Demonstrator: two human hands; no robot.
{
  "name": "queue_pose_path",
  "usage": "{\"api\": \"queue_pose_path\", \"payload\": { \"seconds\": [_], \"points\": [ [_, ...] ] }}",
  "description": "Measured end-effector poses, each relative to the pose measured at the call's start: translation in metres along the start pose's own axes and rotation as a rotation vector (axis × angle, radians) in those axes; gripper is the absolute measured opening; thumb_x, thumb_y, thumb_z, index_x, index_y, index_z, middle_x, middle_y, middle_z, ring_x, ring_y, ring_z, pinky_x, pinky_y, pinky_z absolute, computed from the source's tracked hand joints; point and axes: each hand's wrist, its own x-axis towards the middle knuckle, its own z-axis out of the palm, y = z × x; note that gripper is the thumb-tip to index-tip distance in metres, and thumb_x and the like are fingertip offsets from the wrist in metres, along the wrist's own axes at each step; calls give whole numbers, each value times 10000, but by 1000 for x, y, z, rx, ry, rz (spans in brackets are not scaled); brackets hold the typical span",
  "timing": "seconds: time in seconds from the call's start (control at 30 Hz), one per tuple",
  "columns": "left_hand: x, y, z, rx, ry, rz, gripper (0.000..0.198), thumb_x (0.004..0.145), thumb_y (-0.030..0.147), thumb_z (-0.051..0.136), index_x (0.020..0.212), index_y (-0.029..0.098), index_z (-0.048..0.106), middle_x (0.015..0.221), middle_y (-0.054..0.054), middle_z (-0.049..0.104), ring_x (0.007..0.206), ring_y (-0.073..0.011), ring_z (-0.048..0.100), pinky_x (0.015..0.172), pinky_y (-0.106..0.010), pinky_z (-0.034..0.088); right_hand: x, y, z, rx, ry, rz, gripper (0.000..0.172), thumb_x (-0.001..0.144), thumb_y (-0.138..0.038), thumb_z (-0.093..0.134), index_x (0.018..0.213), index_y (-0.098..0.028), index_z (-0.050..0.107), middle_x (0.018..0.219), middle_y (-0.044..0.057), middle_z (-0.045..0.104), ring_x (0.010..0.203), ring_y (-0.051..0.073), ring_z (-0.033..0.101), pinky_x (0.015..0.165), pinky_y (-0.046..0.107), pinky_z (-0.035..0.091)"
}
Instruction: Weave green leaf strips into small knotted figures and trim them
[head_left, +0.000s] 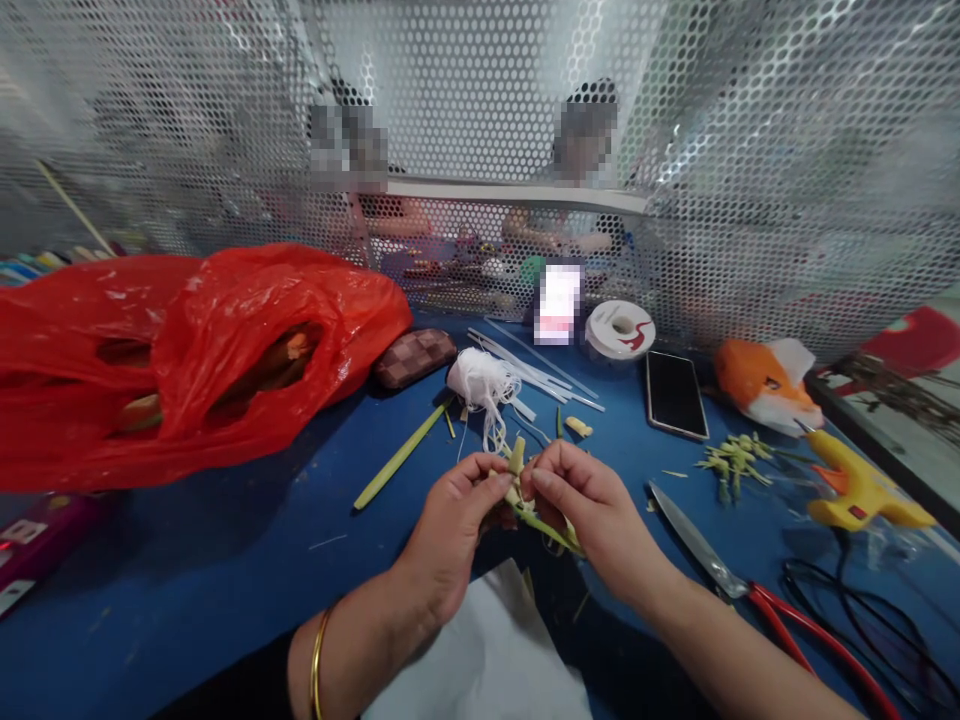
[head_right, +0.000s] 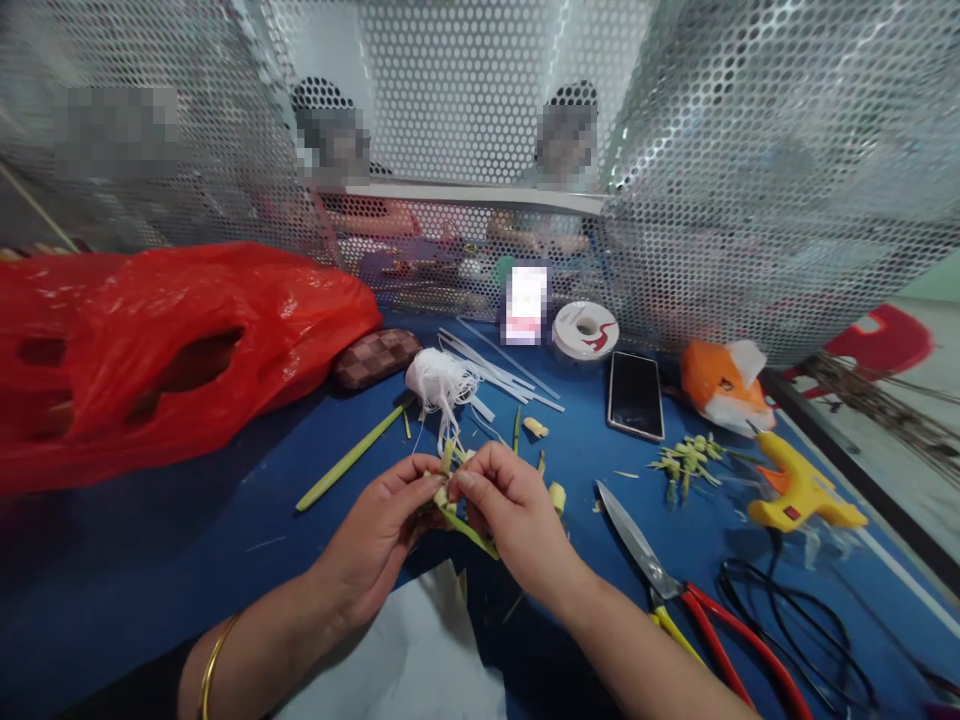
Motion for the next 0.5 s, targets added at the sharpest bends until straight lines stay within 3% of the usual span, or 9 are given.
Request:
{"api": "queue_pose_path", "payload": {
  "seconds": [0.5],
  "points": [
    [1, -3, 1, 87, 85, 96, 118, 716, 236, 701, 753, 176, 606, 634, 28, 608, 611, -105, 522, 651, -240, 438, -6, -4, 5, -78, 17, 3, 299, 818, -405, 616, 654, -199, 474, 566, -60, 427, 493, 78, 290, 454, 228, 209]
  ]
}}
